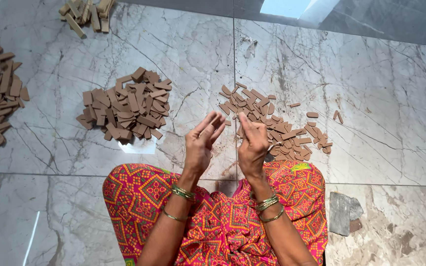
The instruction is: The person sits on the floor and smooths small flat clay pieces one at a time, rubbing each piece against a small abrasive stone and placing the finished piece onto a growing pile beside them.
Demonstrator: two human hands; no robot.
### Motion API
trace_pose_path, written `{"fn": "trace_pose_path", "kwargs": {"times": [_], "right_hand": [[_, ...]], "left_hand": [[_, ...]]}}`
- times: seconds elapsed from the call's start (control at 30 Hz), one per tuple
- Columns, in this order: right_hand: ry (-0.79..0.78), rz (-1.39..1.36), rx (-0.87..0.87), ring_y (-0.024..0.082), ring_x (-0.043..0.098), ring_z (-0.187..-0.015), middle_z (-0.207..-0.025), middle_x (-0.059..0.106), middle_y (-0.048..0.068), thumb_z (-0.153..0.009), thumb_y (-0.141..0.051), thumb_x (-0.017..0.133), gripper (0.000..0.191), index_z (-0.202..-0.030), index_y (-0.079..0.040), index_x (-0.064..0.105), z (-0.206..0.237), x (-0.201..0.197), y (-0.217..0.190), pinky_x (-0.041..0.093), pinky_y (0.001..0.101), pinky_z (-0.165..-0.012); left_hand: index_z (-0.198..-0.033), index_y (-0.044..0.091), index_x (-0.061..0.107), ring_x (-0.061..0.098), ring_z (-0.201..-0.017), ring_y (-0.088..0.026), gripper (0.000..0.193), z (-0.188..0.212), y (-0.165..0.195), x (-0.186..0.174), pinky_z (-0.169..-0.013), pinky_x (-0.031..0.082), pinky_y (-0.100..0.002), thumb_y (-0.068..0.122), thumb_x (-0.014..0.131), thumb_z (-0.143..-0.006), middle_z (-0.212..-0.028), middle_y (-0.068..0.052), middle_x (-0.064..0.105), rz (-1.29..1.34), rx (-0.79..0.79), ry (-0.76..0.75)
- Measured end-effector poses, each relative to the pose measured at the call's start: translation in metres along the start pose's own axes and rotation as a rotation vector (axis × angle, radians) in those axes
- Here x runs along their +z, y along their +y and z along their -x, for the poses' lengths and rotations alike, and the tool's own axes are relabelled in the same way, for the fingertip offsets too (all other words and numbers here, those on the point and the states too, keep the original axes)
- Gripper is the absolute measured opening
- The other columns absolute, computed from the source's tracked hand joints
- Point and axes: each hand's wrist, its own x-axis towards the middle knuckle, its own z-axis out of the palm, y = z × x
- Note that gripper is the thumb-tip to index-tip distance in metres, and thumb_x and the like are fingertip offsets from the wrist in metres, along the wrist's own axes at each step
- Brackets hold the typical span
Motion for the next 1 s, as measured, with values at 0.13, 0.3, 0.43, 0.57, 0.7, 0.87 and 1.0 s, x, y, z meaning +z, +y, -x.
{"fn": "trace_pose_path", "kwargs": {"times": [0.13, 0.3, 0.43, 0.57, 0.7, 0.87, 1.0], "right_hand": [[-0.011, 0.048, -0.118, 0.026, 0.067, -0.094, -0.109, 0.070, 0.019, -0.090, 0.008, 0.058, 0.041, -0.128, -0.002, 0.069, 0.008, 0.007, -0.027, 0.057, 0.0363, -0.078], [-0.145, 0.131, -0.321, 0.030, 0.064, -0.106, -0.125, 0.072, 0.013, -0.088, -0.002, 0.063, 0.037, -0.124, -0.001, 0.070, 0.002, 0.008, -0.034, 0.054, 0.0425, -0.087], [-0.180, 0.023, -0.188, 0.026, 0.061, -0.106, -0.116, 0.066, 0.009, -0.092, -0.003, 0.065, 0.028, -0.118, -0.005, 0.074, 0.008, 0.007, -0.022, 0.052, 0.0400, -0.092], [-0.195, 0.138, -0.345, 0.024, 0.059, -0.106, -0.131, 0.073, 0.003, -0.094, -0.008, 0.063, 0.032, -0.123, -0.009, 0.074, 0.012, 0.004, -0.027, 0.043, 0.0378, -0.091], [-0.170, 0.202, -0.325, 0.023, 0.059, -0.115, -0.131, 0.072, 0.004, -0.094, -0.011, 0.060, 0.035, -0.126, -0.009, 0.073, 0.005, 0.002, -0.038, 0.041, 0.0409, -0.096], [-0.135, 0.300, -0.263, 0.031, 0.054, -0.127, -0.132, 0.069, 0.007, -0.095, -0.009, 0.059, 0.035, -0.128, -0.011, 0.072, 0.004, 0.006, -0.029, 0.035, 0.0474, -0.105], [-0.121, 0.202, -0.334, 0.033, 0.053, -0.132, -0.133, 0.069, 0.007, -0.097, -0.009, 0.058, 0.035, -0.128, -0.015, 0.071, 0.011, 0.009, -0.018, 0.032, 0.0505, -0.112]], "left_hand": [[-0.157, -0.007, 0.026, 0.033, -0.151, -0.034, 0.086, 0.002, 0.002, -0.005, -0.128, 0.024, -0.046, 0.058, 0.042, -0.103, -0.158, -0.027, 0.040, 0.485, -0.221, -0.138], [-0.159, -0.007, 0.023, 0.031, -0.153, -0.034, 0.103, 0.010, 0.014, -0.005, -0.128, 0.023, -0.045, 0.075, 0.030, -0.097, -0.162, -0.027, 0.033, 0.572, -0.315, -0.156], [-0.158, -0.011, 0.022, 0.033, -0.152, -0.033, 0.109, 0.009, 0.021, 0.001, -0.127, 0.024, -0.046, 0.077, 0.031, -0.095, -0.164, -0.025, 0.034, 0.636, -0.325, -0.193], [-0.158, -0.013, 0.022, 0.034, -0.150, -0.034, 0.109, 0.009, 0.022, 0.006, -0.128, 0.024, -0.044, 0.077, 0.031, -0.097, -0.160, -0.028, 0.037, 0.553, -0.287, -0.164], [-0.156, -0.013, 0.023, 0.037, -0.149, -0.034, 0.106, 0.012, 0.020, 0.006, -0.127, 0.025, -0.045, 0.076, 0.030, -0.097, -0.159, -0.028, 0.038, 0.539, -0.262, -0.173], [-0.160, -0.009, 0.023, 0.036, -0.149, -0.030, 0.105, 0.012, 0.019, 0.005, -0.128, 0.024, -0.042, 0.076, 0.030, -0.098, -0.161, -0.023, 0.035, 0.554, -0.326, -0.124], [-0.159, -0.010, 0.022, 0.036, -0.150, -0.028, 0.107, 0.011, 0.019, 0.005, -0.127, 0.024, -0.042, 0.076, 0.031, -0.096, -0.163, -0.022, 0.036, 0.536, -0.308, -0.147]]}}
